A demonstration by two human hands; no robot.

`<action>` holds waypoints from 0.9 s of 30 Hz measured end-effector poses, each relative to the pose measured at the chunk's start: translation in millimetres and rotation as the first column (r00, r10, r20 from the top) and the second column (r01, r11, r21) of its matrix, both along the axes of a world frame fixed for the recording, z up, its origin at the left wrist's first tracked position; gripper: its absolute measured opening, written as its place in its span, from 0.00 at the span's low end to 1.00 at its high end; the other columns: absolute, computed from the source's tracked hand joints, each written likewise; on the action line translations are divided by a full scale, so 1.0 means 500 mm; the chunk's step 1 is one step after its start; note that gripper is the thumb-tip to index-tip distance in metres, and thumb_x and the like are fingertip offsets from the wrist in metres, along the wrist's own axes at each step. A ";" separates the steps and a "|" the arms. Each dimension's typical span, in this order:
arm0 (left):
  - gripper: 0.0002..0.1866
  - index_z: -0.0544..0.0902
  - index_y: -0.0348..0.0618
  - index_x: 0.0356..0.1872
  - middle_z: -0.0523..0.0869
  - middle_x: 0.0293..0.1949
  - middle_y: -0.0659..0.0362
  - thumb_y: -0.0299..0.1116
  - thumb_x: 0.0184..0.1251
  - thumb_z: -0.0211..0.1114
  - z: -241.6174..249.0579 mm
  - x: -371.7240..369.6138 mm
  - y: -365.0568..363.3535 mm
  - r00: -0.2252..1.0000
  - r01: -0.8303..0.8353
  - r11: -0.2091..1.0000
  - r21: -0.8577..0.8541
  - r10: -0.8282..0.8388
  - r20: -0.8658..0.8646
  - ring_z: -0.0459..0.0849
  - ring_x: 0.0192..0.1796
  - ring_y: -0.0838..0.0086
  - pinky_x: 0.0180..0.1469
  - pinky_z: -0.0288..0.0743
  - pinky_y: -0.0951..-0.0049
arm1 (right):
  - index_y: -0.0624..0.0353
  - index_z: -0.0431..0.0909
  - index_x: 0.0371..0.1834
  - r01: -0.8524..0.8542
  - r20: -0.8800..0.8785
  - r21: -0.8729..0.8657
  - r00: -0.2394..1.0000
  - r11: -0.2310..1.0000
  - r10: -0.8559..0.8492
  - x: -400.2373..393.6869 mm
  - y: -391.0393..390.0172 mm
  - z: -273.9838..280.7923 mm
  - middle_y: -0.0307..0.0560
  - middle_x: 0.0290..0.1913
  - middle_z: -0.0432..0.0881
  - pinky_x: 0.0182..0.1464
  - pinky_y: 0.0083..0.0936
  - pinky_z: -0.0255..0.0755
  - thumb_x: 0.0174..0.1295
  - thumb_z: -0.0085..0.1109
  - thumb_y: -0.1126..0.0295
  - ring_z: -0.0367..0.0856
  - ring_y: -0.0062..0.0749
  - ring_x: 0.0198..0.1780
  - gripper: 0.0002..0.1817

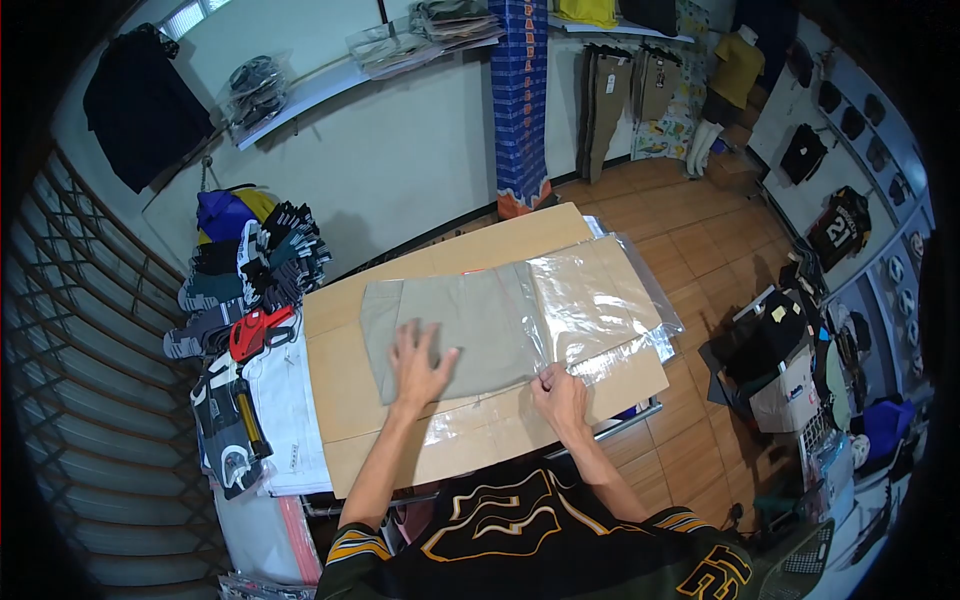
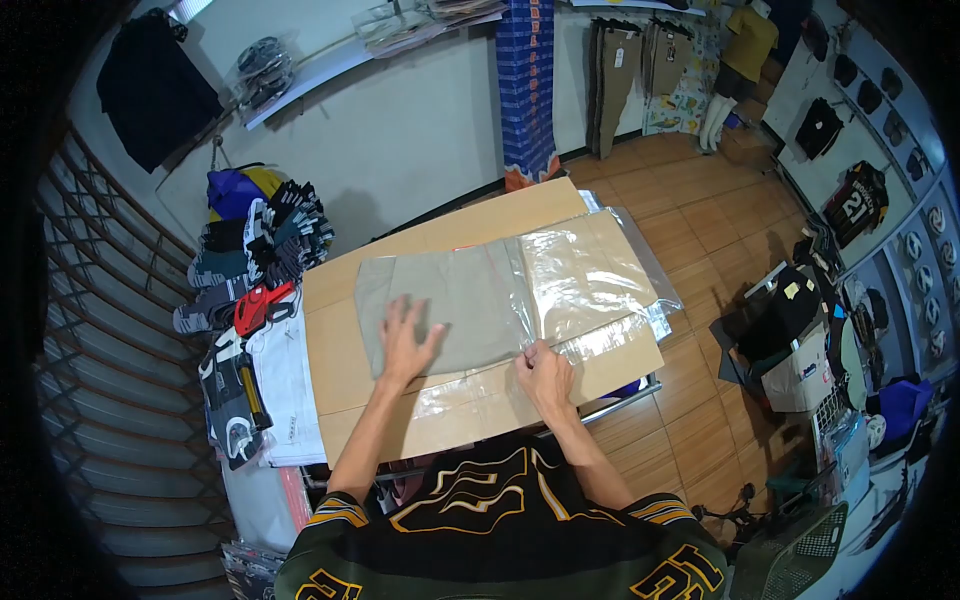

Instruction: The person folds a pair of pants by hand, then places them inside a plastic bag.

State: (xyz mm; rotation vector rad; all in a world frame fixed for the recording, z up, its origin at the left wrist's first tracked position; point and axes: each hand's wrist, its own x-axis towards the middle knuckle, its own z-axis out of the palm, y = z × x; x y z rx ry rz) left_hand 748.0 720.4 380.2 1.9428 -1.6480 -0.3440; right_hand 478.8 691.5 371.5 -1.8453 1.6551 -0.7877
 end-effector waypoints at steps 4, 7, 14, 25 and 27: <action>0.36 0.70 0.44 0.73 0.56 0.76 0.28 0.50 0.68 0.66 -0.026 0.035 0.034 0.900 -0.423 0.906 0.008 0.419 0.121 0.52 0.78 0.31 0.76 0.48 0.35 | 0.61 0.83 0.33 -0.029 0.020 0.005 0.999 1.000 0.029 0.004 0.000 -0.002 0.55 0.27 0.86 0.35 0.46 0.78 0.59 0.68 0.64 0.86 0.55 0.31 0.11; 0.37 0.69 0.39 0.73 0.55 0.74 0.24 0.50 0.68 0.66 -0.058 0.026 0.049 0.926 -0.369 0.927 -0.057 0.373 0.063 0.51 0.77 0.28 0.76 0.47 0.35 | 0.62 0.83 0.33 -0.043 0.034 0.025 0.999 0.999 0.042 0.010 0.000 0.001 0.55 0.26 0.86 0.34 0.45 0.78 0.60 0.68 0.64 0.86 0.55 0.30 0.11; 0.37 0.70 0.35 0.71 0.54 0.74 0.21 0.48 0.68 0.67 -0.067 -0.025 0.051 0.938 -0.343 0.935 -0.086 0.345 0.012 0.51 0.77 0.27 0.77 0.49 0.38 | 0.62 0.83 0.32 -0.042 0.092 0.006 0.995 0.999 0.041 0.018 -0.001 0.003 0.54 0.25 0.85 0.33 0.43 0.76 0.61 0.68 0.65 0.85 0.52 0.27 0.10; 0.36 0.72 0.34 0.69 0.55 0.72 0.18 0.48 0.68 0.69 -0.013 -0.157 0.044 0.985 -0.126 0.991 -0.037 0.120 -0.125 0.54 0.76 0.27 0.77 0.53 0.41 | 0.62 0.84 0.30 -0.033 0.118 -0.003 0.992 0.999 0.033 0.020 0.001 -0.011 0.53 0.22 0.84 0.30 0.42 0.75 0.61 0.68 0.65 0.84 0.50 0.25 0.11; 0.37 0.73 0.39 0.70 0.57 0.73 0.23 0.51 0.66 0.70 -0.002 -0.170 0.041 0.985 -0.037 0.999 -0.002 0.036 -0.168 0.59 0.76 0.34 0.77 0.57 0.47 | 0.62 0.84 0.30 -0.026 0.114 -0.003 0.993 1.000 0.026 0.018 0.002 -0.012 0.53 0.22 0.84 0.29 0.42 0.75 0.61 0.68 0.65 0.84 0.50 0.25 0.10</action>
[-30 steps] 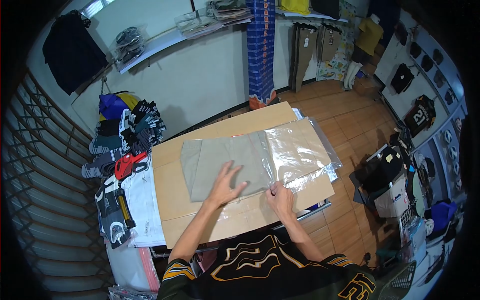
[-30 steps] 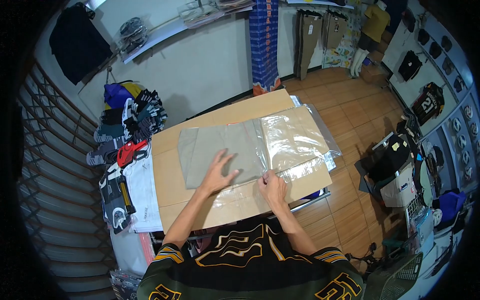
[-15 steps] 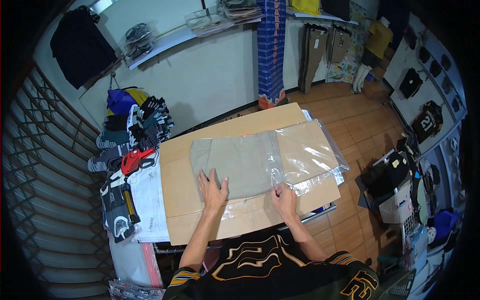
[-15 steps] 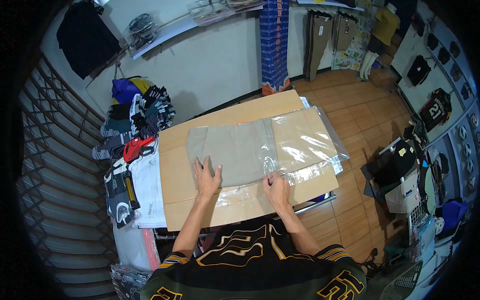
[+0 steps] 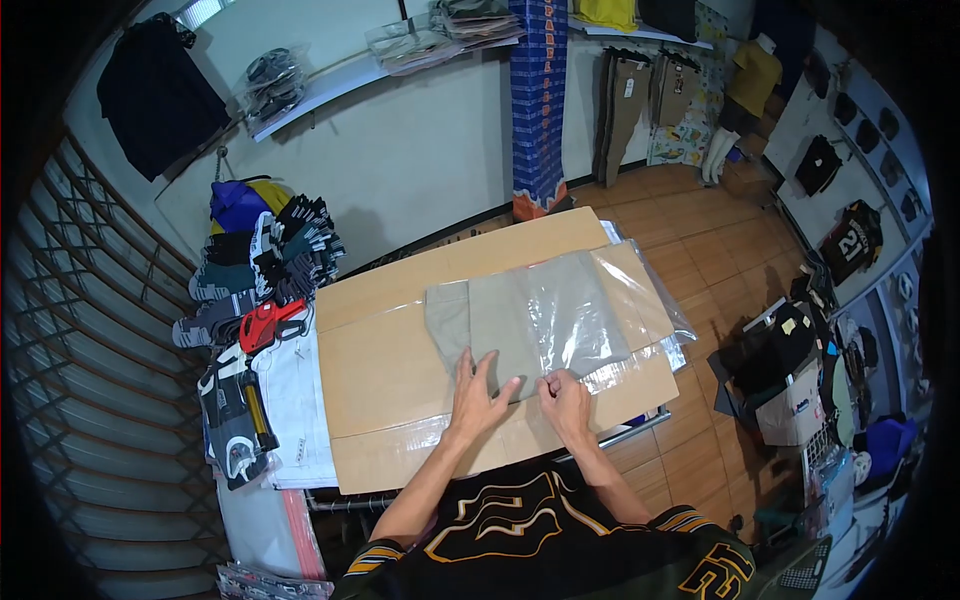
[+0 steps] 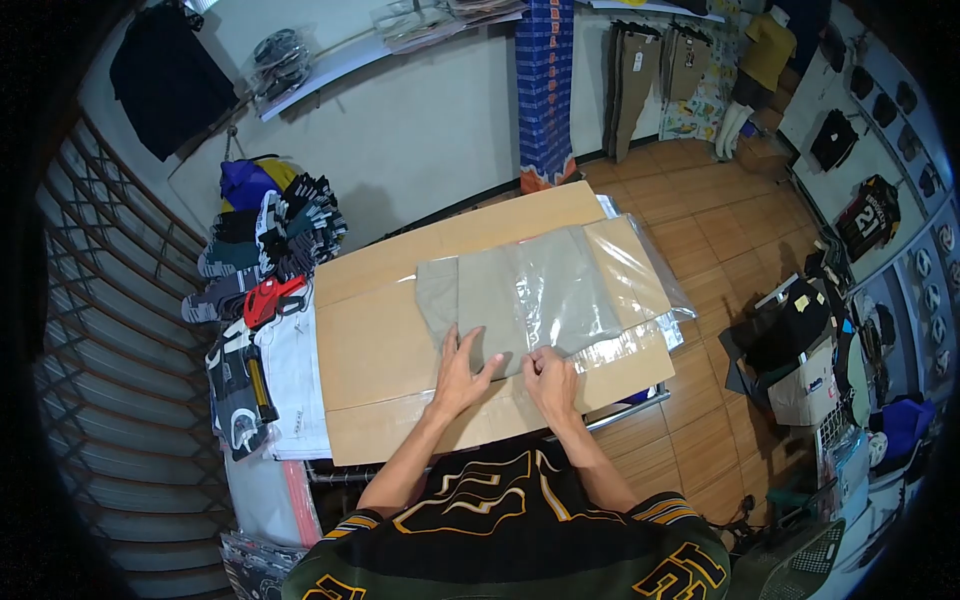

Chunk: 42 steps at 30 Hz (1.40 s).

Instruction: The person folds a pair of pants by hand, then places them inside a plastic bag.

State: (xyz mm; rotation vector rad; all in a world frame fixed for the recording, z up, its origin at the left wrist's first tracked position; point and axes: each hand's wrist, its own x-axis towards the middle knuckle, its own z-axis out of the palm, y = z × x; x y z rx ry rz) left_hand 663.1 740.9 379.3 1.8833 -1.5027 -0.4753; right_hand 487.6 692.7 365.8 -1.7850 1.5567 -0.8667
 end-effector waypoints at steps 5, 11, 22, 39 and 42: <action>0.40 0.73 0.42 0.70 0.62 0.74 0.31 0.50 0.59 0.76 0.045 0.074 -0.019 0.979 0.177 0.984 0.032 -0.172 -0.113 0.63 0.76 0.39 0.76 0.60 0.51 | 0.62 0.84 0.32 -0.012 -0.004 0.017 1.000 1.000 0.012 -0.008 0.007 0.015 0.53 0.23 0.84 0.30 0.41 0.75 0.61 0.68 0.64 0.85 0.50 0.26 0.11; 0.65 0.63 0.58 0.79 0.50 0.80 0.35 0.62 0.33 0.85 0.017 0.216 -0.027 0.912 0.293 0.928 0.230 -0.344 0.223 0.46 0.82 0.38 0.78 0.45 0.33 | 0.62 0.84 0.33 -0.004 0.038 0.015 0.999 1.000 0.004 -0.018 0.013 0.015 0.51 0.22 0.84 0.30 0.40 0.75 0.61 0.69 0.62 0.84 0.47 0.25 0.12; 0.65 0.61 0.55 0.80 0.47 0.81 0.34 0.68 0.37 0.79 -0.033 0.131 -0.091 0.856 0.372 0.895 0.246 -0.433 0.282 0.43 0.80 0.29 0.78 0.39 0.31 | 0.63 0.83 0.31 0.023 0.096 -0.006 0.995 1.000 -0.022 -0.052 -0.015 0.017 0.51 0.21 0.84 0.28 0.36 0.75 0.62 0.69 0.65 0.84 0.43 0.22 0.11; 0.58 0.66 0.51 0.78 0.49 0.80 0.33 0.58 0.42 0.81 -0.073 -0.105 -0.242 0.839 0.382 0.915 0.131 -0.403 0.367 0.45 0.80 0.31 0.79 0.43 0.34 | 0.64 0.84 0.34 0.122 0.185 0.029 0.975 0.992 -0.125 -0.217 -0.090 -0.005 0.48 0.20 0.82 0.26 0.30 0.71 0.63 0.69 0.67 0.79 0.31 0.20 0.10; 0.57 0.67 0.52 0.77 0.50 0.80 0.34 0.55 0.41 0.81 -0.067 -0.102 -0.239 0.837 0.376 0.919 0.120 -0.393 0.380 0.46 0.80 0.31 0.79 0.44 0.35 | 0.65 0.83 0.33 0.134 0.166 0.015 0.977 0.991 -0.135 -0.260 -0.115 0.005 0.48 0.20 0.82 0.26 0.30 0.71 0.63 0.69 0.68 0.79 0.30 0.20 0.10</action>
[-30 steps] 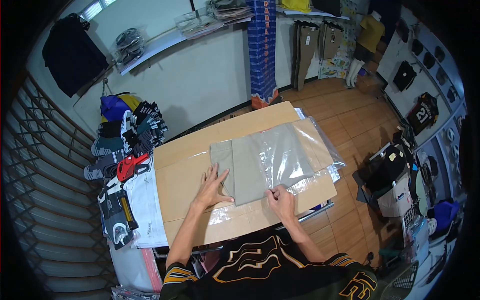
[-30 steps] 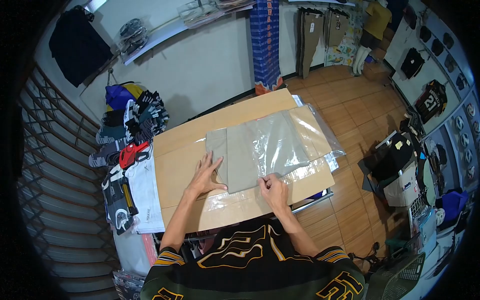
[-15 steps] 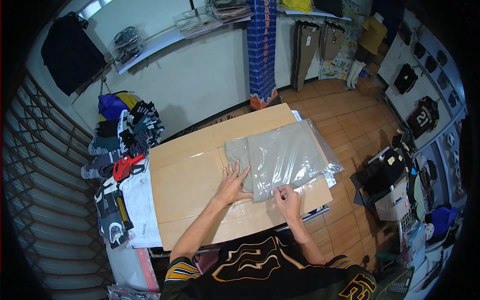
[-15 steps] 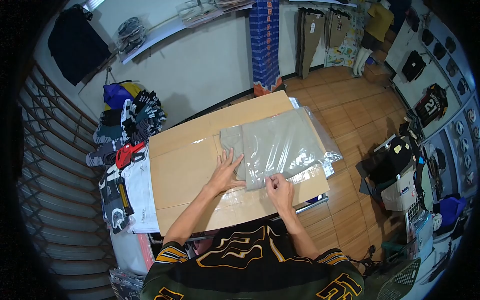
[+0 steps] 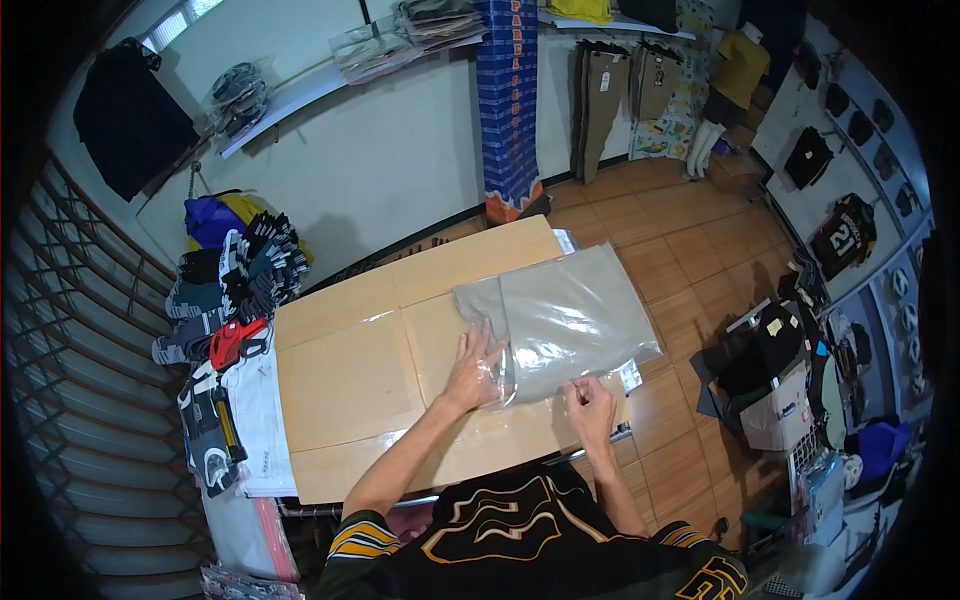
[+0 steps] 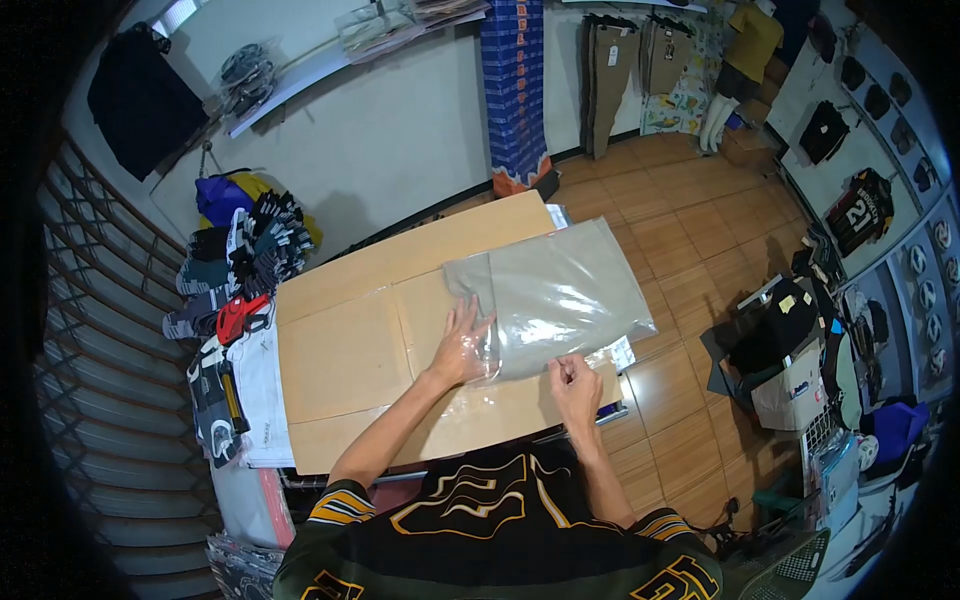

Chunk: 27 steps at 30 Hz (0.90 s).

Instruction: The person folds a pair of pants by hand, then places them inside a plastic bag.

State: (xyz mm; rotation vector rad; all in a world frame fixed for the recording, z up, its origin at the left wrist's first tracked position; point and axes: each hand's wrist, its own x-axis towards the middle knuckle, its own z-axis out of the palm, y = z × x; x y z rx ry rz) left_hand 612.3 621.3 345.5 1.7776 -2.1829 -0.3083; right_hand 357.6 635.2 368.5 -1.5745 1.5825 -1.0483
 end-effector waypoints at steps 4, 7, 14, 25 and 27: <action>0.55 0.68 0.57 0.77 0.52 0.81 0.39 0.53 0.42 0.82 0.026 -0.001 0.020 0.999 -0.024 0.999 0.023 0.024 -0.027 0.48 0.81 0.36 0.80 0.45 0.39 | 0.66 0.82 0.35 0.044 -0.038 -0.035 0.998 0.998 -0.045 -0.076 -0.059 0.020 0.48 0.22 0.83 0.29 0.32 0.73 0.63 0.69 0.67 0.80 0.35 0.22 0.12; 0.52 0.70 0.60 0.76 0.55 0.81 0.45 0.50 0.44 0.82 0.035 0.000 0.039 0.995 -0.073 0.997 0.013 0.074 -0.072 0.51 0.81 0.39 0.80 0.47 0.41 | 0.67 0.80 0.40 0.093 -0.193 -0.254 0.971 0.963 -0.144 -0.135 -0.129 0.028 0.53 0.30 0.85 0.36 0.37 0.75 0.62 0.69 0.65 0.83 0.41 0.30 0.14; 0.32 0.81 0.47 0.65 0.73 0.71 0.47 0.38 0.55 0.75 0.003 -0.022 0.103 0.917 -0.350 0.921 -0.172 0.300 -0.261 0.66 0.75 0.46 0.77 0.57 0.48 | 0.71 0.79 0.55 0.027 -0.160 -0.098 0.986 0.995 -0.043 -0.234 -0.333 -0.020 0.61 0.46 0.87 0.49 0.40 0.80 0.60 0.72 0.61 0.87 0.49 0.47 0.27; 0.11 0.87 0.36 0.46 0.86 0.56 0.49 0.26 0.62 0.68 0.006 -0.059 0.133 0.739 -0.646 0.725 -0.240 0.514 -0.436 0.79 0.64 0.52 0.69 0.69 0.55 | 0.71 0.86 0.47 -0.486 0.467 0.498 0.848 0.718 0.250 -0.209 -0.491 -0.013 0.55 0.42 0.90 0.45 0.30 0.82 0.51 0.79 0.73 0.89 0.38 0.41 0.21; 0.11 0.87 0.36 0.45 0.87 0.55 0.49 0.26 0.62 0.68 0.012 -0.063 0.133 0.733 -0.657 0.710 -0.254 0.523 -0.434 0.80 0.63 0.51 0.68 0.71 0.56 | 0.70 0.86 0.47 -0.475 0.445 0.491 0.858 0.730 0.258 -0.209 -0.496 -0.006 0.55 0.42 0.90 0.45 0.31 0.82 0.51 0.78 0.75 0.89 0.38 0.40 0.20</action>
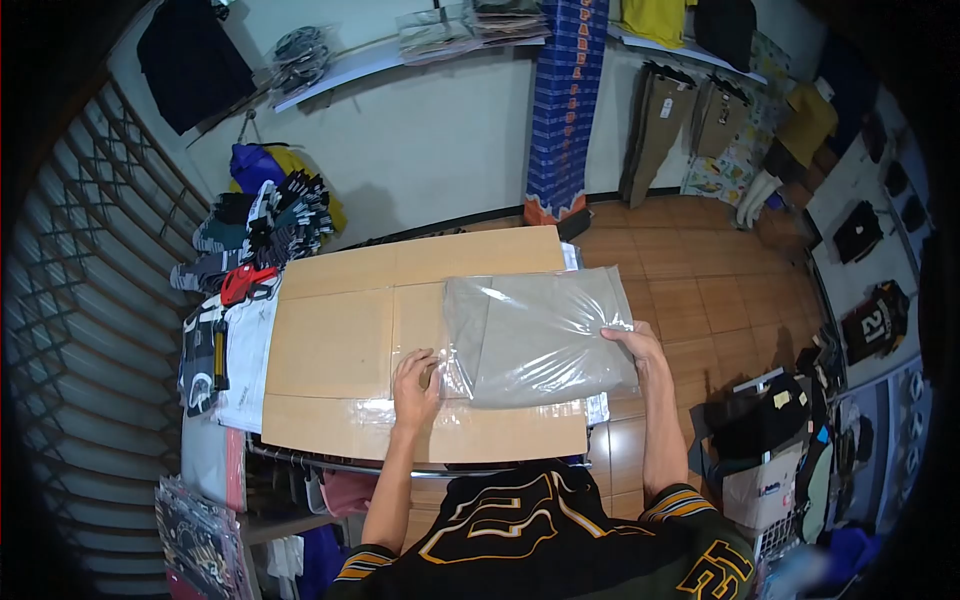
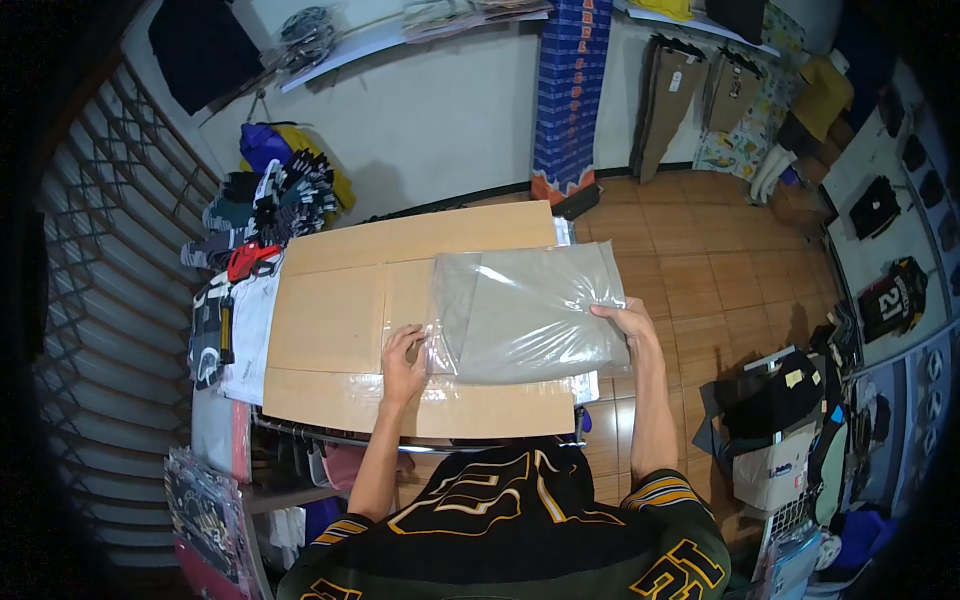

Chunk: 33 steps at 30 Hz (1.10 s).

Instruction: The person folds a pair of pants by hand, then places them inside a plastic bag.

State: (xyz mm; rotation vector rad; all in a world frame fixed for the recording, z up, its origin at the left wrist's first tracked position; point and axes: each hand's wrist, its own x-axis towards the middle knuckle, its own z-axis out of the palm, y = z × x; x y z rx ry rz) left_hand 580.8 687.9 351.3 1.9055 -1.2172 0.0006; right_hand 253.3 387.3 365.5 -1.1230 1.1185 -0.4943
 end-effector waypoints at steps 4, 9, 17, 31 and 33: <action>0.09 0.87 0.36 0.43 0.87 0.53 0.50 0.27 0.63 0.69 0.004 -0.006 0.002 0.999 -0.049 0.999 -0.024 0.048 -0.026 0.81 0.62 0.53 0.67 0.71 0.56 | 0.70 0.86 0.46 0.037 0.014 -0.111 0.999 0.993 -0.035 -0.028 -0.020 0.044 0.55 0.41 0.90 0.43 0.31 0.83 0.51 0.75 0.80 0.89 0.36 0.37 0.17; 0.09 0.88 0.36 0.42 0.88 0.52 0.50 0.28 0.62 0.70 0.003 -0.009 0.000 0.997 -0.068 0.997 -0.038 0.066 -0.031 0.82 0.59 0.53 0.65 0.73 0.57 | 0.68 0.87 0.39 -0.007 -0.120 -0.364 0.992 0.931 -0.040 -0.110 -0.064 0.164 0.49 0.33 0.90 0.34 0.26 0.78 0.52 0.73 0.80 0.86 0.28 0.31 0.11; 0.09 0.89 0.41 0.41 0.89 0.48 0.54 0.27 0.60 0.70 0.001 -0.010 -0.008 0.990 -0.122 0.990 -0.072 0.116 -0.077 0.83 0.56 0.57 0.61 0.72 0.57 | 0.65 0.87 0.32 -0.111 -0.296 -0.633 0.949 0.766 -0.107 -0.172 -0.024 0.428 0.41 0.29 0.88 0.33 0.22 0.74 0.53 0.73 0.77 0.81 0.19 0.28 0.05; 0.36 0.70 0.40 0.72 0.81 0.62 0.46 0.33 0.65 0.75 0.018 -0.107 -0.092 0.576 0.120 0.952 -0.281 -0.297 -0.761 0.80 0.65 0.62 0.69 0.72 0.62 | 0.69 0.85 0.31 -0.362 -0.348 -0.804 0.930 0.471 0.120 -0.072 0.120 0.700 0.34 0.24 0.82 0.32 0.17 0.69 0.49 0.77 0.70 0.75 0.14 0.27 0.13; 0.39 0.67 0.40 0.74 0.79 0.64 0.44 0.34 0.64 0.75 0.018 -0.102 -0.089 0.467 0.074 0.927 -0.368 -0.358 -0.809 0.79 0.65 0.61 0.69 0.71 0.61 | 0.69 0.85 0.32 -0.452 -0.394 -0.745 0.891 0.490 0.224 -0.040 0.092 0.707 0.35 0.24 0.82 0.32 0.18 0.70 0.48 0.78 0.69 0.76 0.15 0.27 0.15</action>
